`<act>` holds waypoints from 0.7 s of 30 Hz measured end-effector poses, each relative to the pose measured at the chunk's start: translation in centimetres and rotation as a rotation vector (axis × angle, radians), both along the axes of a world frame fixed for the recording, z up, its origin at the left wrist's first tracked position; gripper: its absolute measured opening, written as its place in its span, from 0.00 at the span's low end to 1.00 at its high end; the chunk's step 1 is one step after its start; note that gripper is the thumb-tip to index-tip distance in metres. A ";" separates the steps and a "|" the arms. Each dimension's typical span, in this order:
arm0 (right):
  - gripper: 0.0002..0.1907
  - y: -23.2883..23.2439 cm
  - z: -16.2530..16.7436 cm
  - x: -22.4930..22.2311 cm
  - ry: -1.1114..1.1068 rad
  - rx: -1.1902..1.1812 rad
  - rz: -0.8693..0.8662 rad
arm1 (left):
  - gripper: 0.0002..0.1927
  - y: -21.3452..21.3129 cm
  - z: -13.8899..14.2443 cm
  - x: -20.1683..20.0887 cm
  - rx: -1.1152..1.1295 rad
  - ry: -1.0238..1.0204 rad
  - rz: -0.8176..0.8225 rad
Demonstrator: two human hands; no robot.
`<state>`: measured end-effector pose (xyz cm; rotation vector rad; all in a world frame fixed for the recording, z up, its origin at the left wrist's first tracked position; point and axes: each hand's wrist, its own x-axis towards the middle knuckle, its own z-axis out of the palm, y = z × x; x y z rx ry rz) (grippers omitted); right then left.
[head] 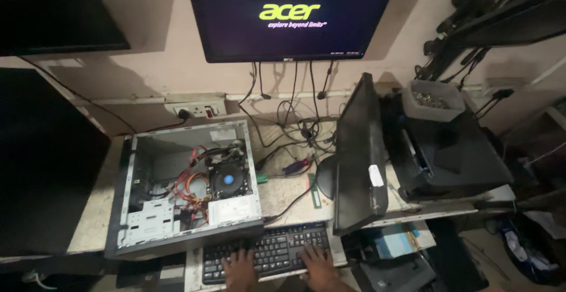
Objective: The person works on an open desktop computer tower on a repair bench. They first press keys on a keyboard while watching the monitor display a BIOS/diagnostic screen, then reach into the case to reposition cables and connectors and work on the fan and internal components by hand.
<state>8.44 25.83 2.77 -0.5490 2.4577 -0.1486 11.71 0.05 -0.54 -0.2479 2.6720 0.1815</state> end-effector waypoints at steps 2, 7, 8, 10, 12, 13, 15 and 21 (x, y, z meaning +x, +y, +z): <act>0.45 0.7 -0.2 -0.8 -0.034 -0.052 0.058 | 0.34 1.5 -0.7 -0.3 -0.067 -0.003 0.033; 0.45 1.4 -2.2 -0.1 0.006 -0.036 0.068 | 0.30 3.7 -1.7 0.2 -0.124 0.126 0.073; 0.44 1.3 -2.4 0.3 0.037 -0.052 0.049 | 0.31 3.8 -1.7 0.2 -0.077 0.047 0.048; 0.41 0.3 -2.7 0.7 0.128 -0.271 -0.048 | 0.32 3.5 -1.6 0.2 -0.015 -0.032 0.011; 0.35 -1.8 -1.4 0.7 0.010 -0.570 -0.239 | 0.34 2.9 -1.2 0.5 0.022 -0.047 -0.012; 0.30 -3.3 0.3 0.1 -0.154 -0.755 -0.384 | 0.32 2.6 -0.9 0.7 0.008 -0.069 -0.023; 0.26 -5.9 5.8 -1.3 -0.393 -1.079 -0.486 | 0.28 2.2 -0.5 1.1 -0.014 -0.111 -0.052; 0.22 -6.0 32.1 1.4 -0.717 -1.927 0.333 | 0.30 1.2 0.2 0.9 0.069 -0.182 -0.202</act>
